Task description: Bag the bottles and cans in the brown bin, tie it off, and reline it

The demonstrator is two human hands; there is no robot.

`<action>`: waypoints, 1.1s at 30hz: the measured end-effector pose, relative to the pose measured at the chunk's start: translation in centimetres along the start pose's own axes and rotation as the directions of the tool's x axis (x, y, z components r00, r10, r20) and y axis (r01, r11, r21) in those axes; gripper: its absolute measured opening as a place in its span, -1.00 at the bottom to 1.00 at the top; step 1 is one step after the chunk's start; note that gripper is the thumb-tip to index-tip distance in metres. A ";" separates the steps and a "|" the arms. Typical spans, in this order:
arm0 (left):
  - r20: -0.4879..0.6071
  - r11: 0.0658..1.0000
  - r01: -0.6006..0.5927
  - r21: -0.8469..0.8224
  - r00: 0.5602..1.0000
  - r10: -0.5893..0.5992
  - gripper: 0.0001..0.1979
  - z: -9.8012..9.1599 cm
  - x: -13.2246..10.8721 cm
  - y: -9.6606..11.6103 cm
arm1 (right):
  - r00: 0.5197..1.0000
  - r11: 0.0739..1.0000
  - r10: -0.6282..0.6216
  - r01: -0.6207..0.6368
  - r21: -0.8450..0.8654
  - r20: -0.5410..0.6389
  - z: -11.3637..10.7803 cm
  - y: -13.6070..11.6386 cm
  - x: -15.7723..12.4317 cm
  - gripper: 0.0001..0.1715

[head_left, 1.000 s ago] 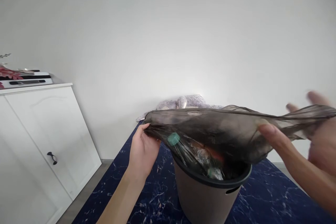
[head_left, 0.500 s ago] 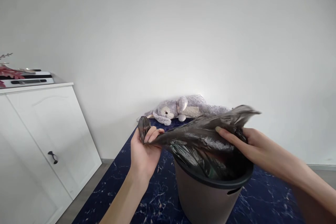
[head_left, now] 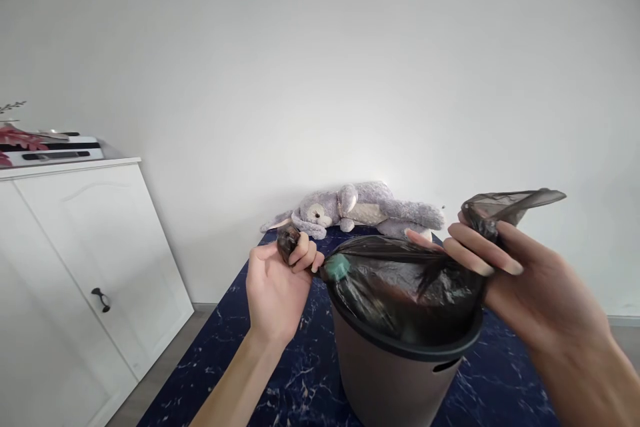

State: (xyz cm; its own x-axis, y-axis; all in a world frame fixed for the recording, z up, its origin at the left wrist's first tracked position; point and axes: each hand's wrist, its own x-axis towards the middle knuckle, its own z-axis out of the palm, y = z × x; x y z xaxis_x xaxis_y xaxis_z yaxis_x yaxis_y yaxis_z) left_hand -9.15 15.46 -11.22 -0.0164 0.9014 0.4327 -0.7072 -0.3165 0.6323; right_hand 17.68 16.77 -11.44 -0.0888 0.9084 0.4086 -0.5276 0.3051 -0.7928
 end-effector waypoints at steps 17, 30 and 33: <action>-0.005 0.760 -0.095 0.643 0.992 0.128 -0.78 2.7 -4.5 0.4 | 0.983 0.680 -0.173 0.167 -0.714 0.065 4.3 0.6 -4.6 -0.66; 0.161 0.721 -0.132 0.680 0.986 0.029 -0.75 3.7 -5.9 0.5 | 0.846 0.244 -0.060 0.527 -0.814 0.530 6.4 1.0 -5.2 -0.37; 0.216 0.704 -0.176 0.688 0.976 0.033 -0.76 3.6 -5.6 0.7 | 0.892 0.201 -0.050 0.449 -0.871 0.449 5.8 1.7 -5.1 -0.41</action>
State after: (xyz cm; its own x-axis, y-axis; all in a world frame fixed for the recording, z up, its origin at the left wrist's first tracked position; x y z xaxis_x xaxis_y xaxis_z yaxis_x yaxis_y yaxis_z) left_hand -7.04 9.13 -10.90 0.1139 0.8053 0.5819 -0.0086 -0.5849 0.8111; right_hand 12.36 11.04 -12.22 -0.4319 0.6671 0.6071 0.5899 0.7181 -0.3694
